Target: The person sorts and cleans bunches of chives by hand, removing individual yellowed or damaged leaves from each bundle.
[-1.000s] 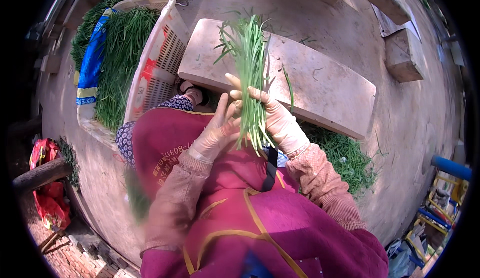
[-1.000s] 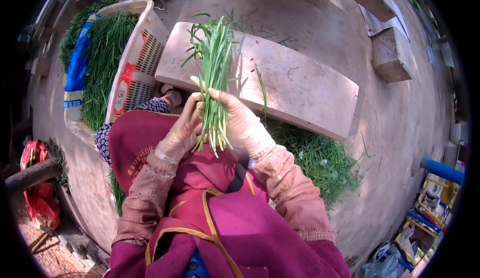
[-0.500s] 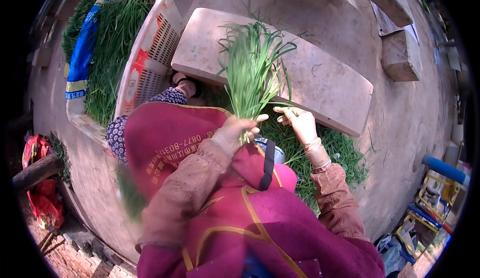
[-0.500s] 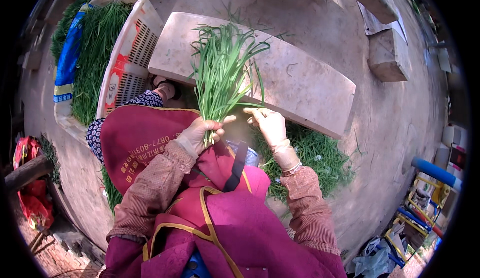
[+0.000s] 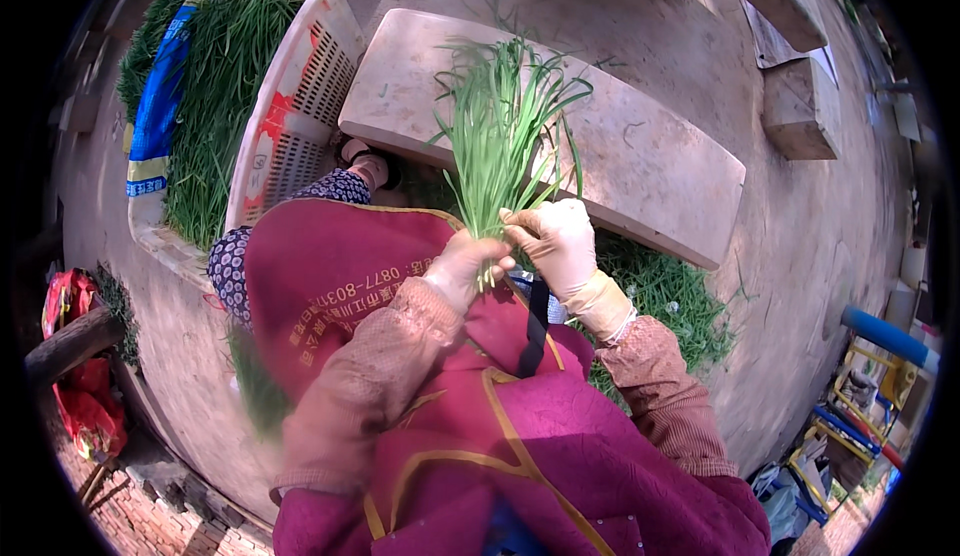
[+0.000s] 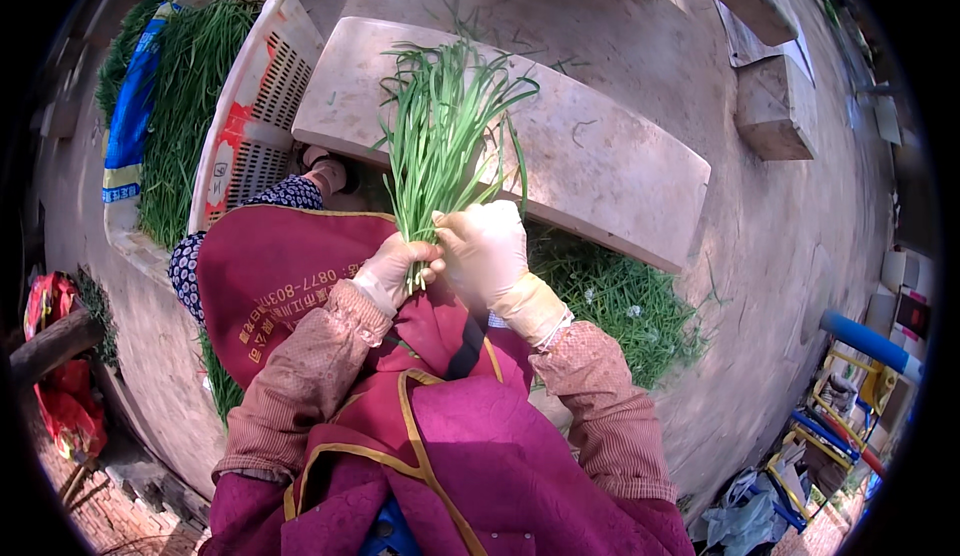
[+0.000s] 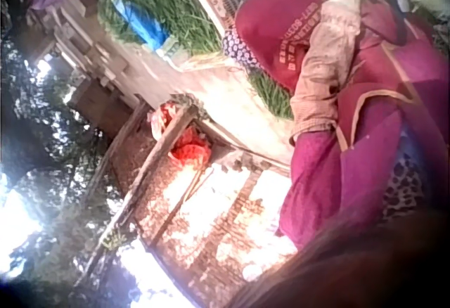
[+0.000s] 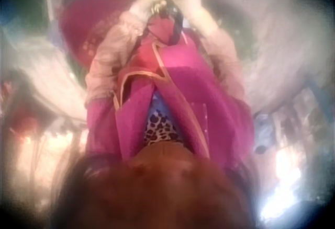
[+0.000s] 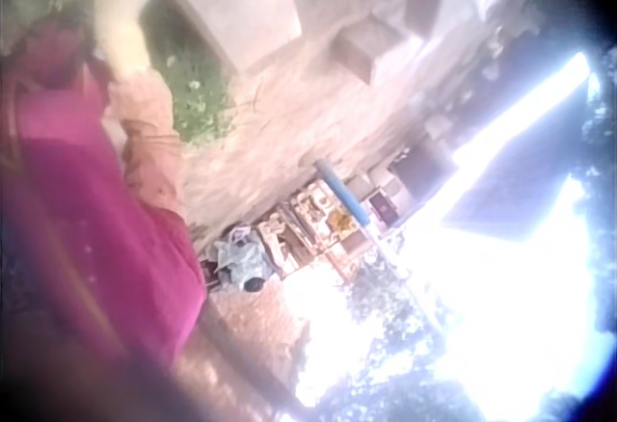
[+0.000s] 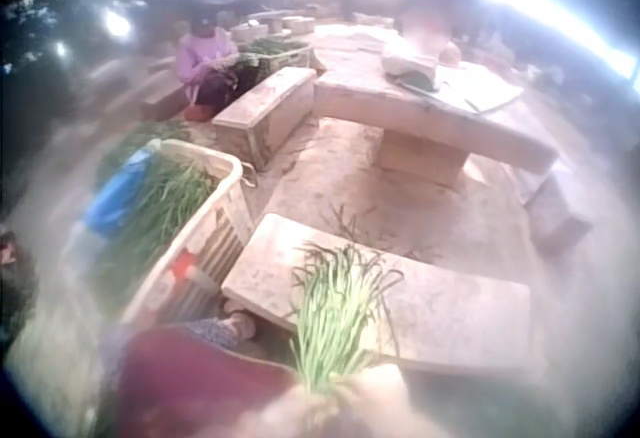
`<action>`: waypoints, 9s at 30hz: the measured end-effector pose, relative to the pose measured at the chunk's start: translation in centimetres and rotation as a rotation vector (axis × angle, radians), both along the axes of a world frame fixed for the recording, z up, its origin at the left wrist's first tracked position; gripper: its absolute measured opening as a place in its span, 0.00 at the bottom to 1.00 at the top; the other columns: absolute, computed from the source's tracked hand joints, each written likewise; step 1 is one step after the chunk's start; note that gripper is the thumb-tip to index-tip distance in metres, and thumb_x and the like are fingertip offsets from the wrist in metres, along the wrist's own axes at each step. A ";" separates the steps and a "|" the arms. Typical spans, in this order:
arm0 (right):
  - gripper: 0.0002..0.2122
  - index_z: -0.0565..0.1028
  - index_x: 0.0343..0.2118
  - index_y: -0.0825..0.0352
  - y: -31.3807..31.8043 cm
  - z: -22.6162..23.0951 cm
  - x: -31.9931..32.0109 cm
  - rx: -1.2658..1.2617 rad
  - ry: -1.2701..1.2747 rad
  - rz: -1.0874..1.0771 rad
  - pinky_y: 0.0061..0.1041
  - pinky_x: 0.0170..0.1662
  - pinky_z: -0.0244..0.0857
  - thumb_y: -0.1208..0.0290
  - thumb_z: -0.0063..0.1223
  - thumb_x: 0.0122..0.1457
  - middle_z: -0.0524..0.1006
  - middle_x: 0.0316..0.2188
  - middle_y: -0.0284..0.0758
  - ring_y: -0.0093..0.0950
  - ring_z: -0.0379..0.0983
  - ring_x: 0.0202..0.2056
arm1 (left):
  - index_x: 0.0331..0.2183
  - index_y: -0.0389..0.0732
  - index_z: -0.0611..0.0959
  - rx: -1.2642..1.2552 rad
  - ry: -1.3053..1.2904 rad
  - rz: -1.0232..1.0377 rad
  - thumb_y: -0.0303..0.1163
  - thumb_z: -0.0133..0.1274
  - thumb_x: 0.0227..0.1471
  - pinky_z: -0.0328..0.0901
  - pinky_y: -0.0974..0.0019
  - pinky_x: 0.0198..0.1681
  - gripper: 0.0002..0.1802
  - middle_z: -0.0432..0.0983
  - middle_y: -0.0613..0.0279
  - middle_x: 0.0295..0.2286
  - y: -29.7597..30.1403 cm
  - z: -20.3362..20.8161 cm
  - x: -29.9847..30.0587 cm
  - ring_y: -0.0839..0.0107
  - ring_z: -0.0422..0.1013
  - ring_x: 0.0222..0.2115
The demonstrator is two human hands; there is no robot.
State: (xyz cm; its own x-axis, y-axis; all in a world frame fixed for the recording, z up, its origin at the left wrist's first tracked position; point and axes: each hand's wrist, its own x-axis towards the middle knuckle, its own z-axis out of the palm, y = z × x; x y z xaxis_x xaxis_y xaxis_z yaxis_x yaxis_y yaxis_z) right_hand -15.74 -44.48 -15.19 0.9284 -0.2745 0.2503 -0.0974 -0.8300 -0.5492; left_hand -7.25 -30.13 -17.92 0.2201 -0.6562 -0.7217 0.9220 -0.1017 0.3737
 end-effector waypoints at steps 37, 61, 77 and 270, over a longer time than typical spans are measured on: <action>0.09 0.79 0.33 0.70 -0.5 -1.9 -0.8 1.413 0.341 -0.465 0.13 0.23 0.61 0.67 0.57 0.57 0.76 0.19 0.28 0.13 0.66 0.18 | 0.38 0.33 0.74 0.013 0.166 -0.018 0.26 0.50 0.53 0.56 0.79 0.15 0.09 0.75 0.55 0.39 0.1 -0.2 1.1 0.79 0.63 0.19; 0.20 0.74 0.51 0.65 -1.4 -1.6 -4.0 1.517 0.290 -0.430 0.16 0.34 0.67 0.68 0.59 0.55 0.80 0.34 0.29 0.14 0.70 0.28 | 0.40 0.35 0.71 0.004 0.227 -0.009 0.29 0.49 0.55 0.58 0.80 0.16 0.11 0.70 0.52 0.50 -0.3 -0.5 1.0 0.79 0.64 0.20; 0.10 0.79 0.29 0.73 -0.9 4.2 -3.6 1.185 -0.077 -0.589 0.13 0.28 0.62 0.70 0.53 0.60 0.77 0.22 0.29 0.15 0.67 0.20 | 0.48 0.36 0.71 0.141 0.097 0.057 0.30 0.47 0.57 0.73 0.70 0.34 0.17 0.72 0.52 0.48 -0.6 -1.2 0.3 0.63 0.73 0.44; 0.24 0.66 0.58 0.62 0.4 3.4 1.8 2.299 -0.197 -0.045 0.22 0.42 0.68 0.63 0.55 0.59 0.70 0.29 0.25 0.22 0.70 0.35 | 0.54 0.37 0.63 -0.296 -0.071 -0.365 0.48 0.61 0.47 0.72 0.57 0.44 0.40 0.71 0.56 0.42 0.6 8.7 1.4 0.63 0.73 0.43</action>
State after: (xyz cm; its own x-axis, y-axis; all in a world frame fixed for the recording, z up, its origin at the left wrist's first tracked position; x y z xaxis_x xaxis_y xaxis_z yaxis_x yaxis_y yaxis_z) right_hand -13.99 -44.11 -11.83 0.9277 -0.1480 -0.3426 0.0624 0.9666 -0.2484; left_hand -5.84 -29.56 -9.17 -0.0207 -0.8752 -0.4833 0.8168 -0.2935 0.4967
